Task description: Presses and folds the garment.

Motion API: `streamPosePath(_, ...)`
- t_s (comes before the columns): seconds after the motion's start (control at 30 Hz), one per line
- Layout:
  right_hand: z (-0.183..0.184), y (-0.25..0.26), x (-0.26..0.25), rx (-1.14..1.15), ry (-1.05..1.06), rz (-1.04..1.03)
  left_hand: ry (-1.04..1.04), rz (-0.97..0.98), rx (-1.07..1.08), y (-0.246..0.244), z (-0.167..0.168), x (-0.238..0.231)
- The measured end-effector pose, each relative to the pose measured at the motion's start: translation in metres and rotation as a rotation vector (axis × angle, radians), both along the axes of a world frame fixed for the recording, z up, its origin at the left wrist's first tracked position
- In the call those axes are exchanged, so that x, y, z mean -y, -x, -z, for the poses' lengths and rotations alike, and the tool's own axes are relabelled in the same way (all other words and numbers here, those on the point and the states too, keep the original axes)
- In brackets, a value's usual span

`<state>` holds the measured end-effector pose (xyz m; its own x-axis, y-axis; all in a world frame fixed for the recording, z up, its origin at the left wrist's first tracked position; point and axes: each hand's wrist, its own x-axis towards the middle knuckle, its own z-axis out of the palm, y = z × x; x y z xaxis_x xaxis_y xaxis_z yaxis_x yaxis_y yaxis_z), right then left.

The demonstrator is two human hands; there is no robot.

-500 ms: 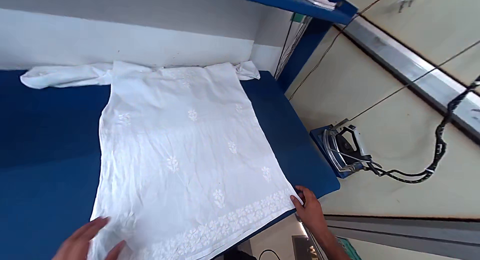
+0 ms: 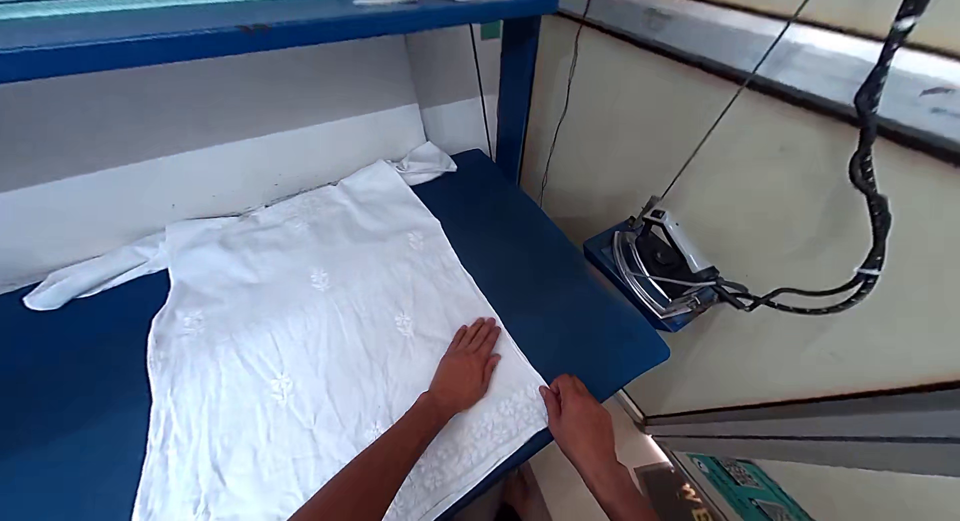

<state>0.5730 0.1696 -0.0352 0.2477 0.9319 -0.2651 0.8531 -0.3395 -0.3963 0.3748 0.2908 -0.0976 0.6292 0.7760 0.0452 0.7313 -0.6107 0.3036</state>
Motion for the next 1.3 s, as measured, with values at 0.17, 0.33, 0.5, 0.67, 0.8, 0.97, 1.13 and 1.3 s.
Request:
streamPosePath(0.17, -0.003, -0.012, 0.004, -0.099, -0.017, 0.007, -0.204, 0.050, -0.016, 0.005, 0.009, -0.002)
streamPosePath(0.33, 0.018, -0.013, 0.010, -0.146, -0.203, 0.013, -0.044, 0.074, -0.274, -0.008, -0.033, -0.015)
streamPosePath(0.5, 0.019, -0.011, 0.015, -0.148, -0.189, 0.067, 0.069, 0.005, -0.268, -0.029, -0.052, -0.030)
streamPosePath(0.67, 0.028, -0.006, 0.018, -0.121, -0.352, 0.089, -0.126, 0.220, -0.067, -0.031, -0.039, -0.041)
streamPosePath(0.8, 0.033, -0.003, 0.022, -0.059, -0.407, 0.088, -0.136, 0.444, -0.056, -0.032, -0.044, -0.054)
streamPosePath(0.97, 0.054, 0.003, 0.026, 0.061, -0.666, 0.074, -0.173, 0.523, -0.070, -0.033, -0.055, -0.059)
streamPosePath(1.13, 0.051, 0.000, 0.026, -0.036, -0.678, 0.129, -0.106, 0.532, -0.103, -0.035, -0.064, -0.061)
streamPosePath(1.3, 0.041, -0.001, 0.025, 0.049, -0.722, 0.064, -0.026, 0.482, -0.197, -0.039, -0.075, -0.056)
